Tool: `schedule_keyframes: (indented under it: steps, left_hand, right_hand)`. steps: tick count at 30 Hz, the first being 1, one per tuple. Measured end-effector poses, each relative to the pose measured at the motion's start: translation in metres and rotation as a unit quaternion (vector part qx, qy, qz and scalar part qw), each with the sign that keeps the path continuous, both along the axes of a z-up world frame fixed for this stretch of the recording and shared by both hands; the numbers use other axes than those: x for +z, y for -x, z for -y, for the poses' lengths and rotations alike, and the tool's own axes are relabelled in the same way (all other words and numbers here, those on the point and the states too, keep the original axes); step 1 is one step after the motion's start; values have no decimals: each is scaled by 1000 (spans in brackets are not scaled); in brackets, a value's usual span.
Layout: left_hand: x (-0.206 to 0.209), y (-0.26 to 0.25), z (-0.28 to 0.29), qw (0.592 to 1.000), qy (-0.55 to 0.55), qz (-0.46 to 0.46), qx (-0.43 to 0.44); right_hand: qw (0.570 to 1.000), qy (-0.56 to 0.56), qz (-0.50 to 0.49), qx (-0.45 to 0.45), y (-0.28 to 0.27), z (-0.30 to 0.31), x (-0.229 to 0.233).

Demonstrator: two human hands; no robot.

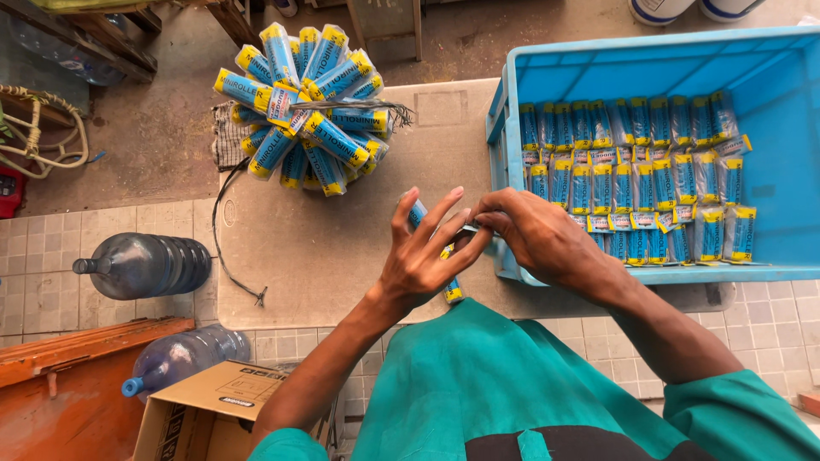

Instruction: The person takes individually wrapped mini roller items from a blue crate and arranges them into a circular bundle on a table. They secure the bundle using a metal wire tie, twisting it to hold the items together. The person repeats this process to create multiple bundles.

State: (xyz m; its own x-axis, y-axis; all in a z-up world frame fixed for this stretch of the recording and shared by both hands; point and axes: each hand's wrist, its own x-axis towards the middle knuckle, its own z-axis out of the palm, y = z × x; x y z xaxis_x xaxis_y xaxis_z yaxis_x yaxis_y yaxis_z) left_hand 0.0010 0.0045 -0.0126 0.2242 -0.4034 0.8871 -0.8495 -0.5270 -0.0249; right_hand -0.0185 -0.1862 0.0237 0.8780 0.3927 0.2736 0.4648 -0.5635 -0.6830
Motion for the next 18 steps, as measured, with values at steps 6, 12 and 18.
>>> schedule_keyframes:
  steps: [6,12,18]
  left_hand:
    - [-5,-4,0,997,-17,-50,-62]
    - [-61,-15,0,996,-32,-48,-74]
    - [-140,-16,-22,980,-161,-84,-81]
  right_hand:
    - [997,62,41,20,6,-3,17]
    - [997,-72,0,-28,19,-1,41]
    - [998,-58,-39,-5,35,-8,82]
